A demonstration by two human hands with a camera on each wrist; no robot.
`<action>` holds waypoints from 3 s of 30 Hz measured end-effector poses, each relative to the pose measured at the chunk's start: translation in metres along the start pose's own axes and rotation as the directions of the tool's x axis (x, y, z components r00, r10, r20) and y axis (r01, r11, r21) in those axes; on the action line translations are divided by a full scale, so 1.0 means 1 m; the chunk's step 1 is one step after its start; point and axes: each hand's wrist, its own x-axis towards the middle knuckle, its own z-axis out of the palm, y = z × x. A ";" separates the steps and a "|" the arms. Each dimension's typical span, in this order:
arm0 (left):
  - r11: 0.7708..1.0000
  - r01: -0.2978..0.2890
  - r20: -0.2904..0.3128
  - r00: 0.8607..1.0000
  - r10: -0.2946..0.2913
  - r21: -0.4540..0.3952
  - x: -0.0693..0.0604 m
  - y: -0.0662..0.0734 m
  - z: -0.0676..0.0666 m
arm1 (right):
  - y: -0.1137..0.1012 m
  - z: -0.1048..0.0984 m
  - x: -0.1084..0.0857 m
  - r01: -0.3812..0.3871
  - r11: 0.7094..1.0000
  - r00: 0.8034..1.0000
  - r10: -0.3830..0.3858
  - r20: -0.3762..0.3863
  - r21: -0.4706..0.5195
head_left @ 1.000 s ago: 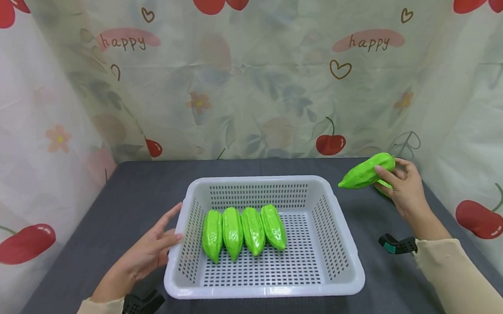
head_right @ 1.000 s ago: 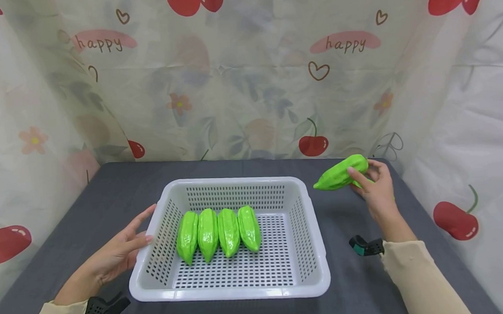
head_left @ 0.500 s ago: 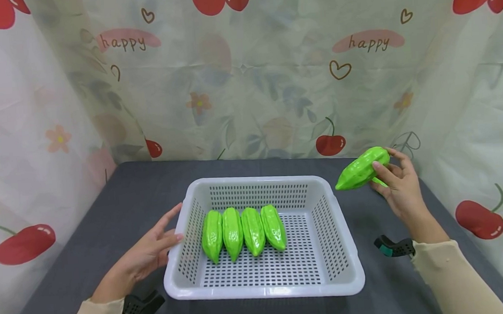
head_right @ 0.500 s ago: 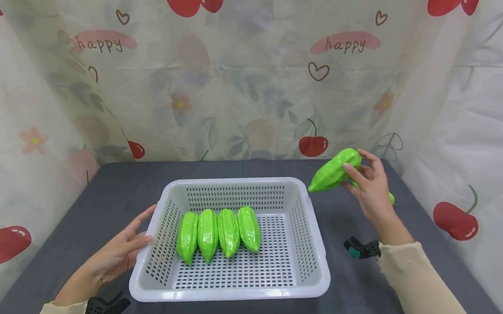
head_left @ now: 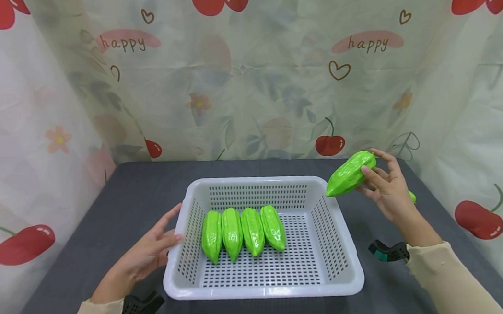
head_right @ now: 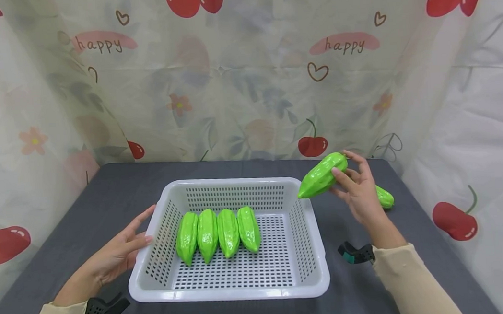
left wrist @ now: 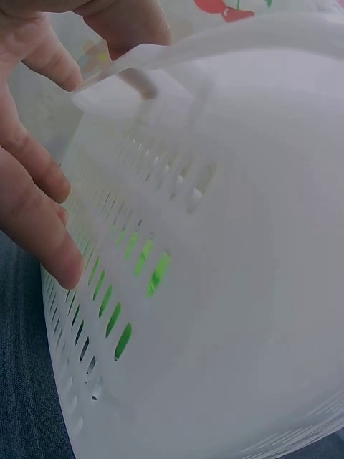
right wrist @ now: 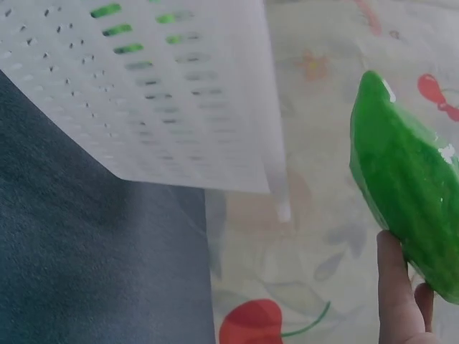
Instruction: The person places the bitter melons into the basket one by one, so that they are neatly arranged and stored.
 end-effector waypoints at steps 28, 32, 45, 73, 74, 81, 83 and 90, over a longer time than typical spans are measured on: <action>1.000 -0.006 0.015 1.000 0.006 0.003 0.000 0.001 0.000 | 0.017 0.032 0.007 -0.117 0.949 0.947 0.195 0.257 -0.292; 1.000 -0.005 0.016 1.000 0.005 0.003 0.001 0.001 0.000 | 0.018 0.038 0.008 -0.076 0.912 0.934 0.207 0.292 -0.402; 1.000 -0.012 0.027 1.000 0.012 0.001 0.000 0.001 -0.002 | 0.020 0.067 0.008 -0.029 0.799 0.852 0.334 0.403 -0.601; 1.000 -0.010 0.023 1.000 0.010 0.016 0.000 0.002 0.000 | 0.052 0.102 0.002 -0.106 0.588 0.847 0.476 0.237 -0.802; 1.000 -0.010 0.022 1.000 0.009 0.014 0.000 0.002 0.000 | 0.053 0.103 0.002 -0.100 0.579 0.850 0.472 0.234 -0.809; 1.000 -0.006 0.022 1.000 0.006 0.007 -0.001 0.002 0.000 | 0.059 0.106 0.001 -0.074 0.523 0.854 0.473 0.217 -0.849; 1.000 -0.007 0.023 1.000 0.007 0.006 -0.001 0.002 -0.001 | 0.060 0.107 0.001 -0.062 0.514 0.857 0.467 0.218 -0.855; 1.000 -0.011 0.033 0.999 0.010 0.005 -0.001 0.002 -0.001 | 0.063 0.107 0.000 -0.043 0.502 0.861 0.457 0.223 -0.864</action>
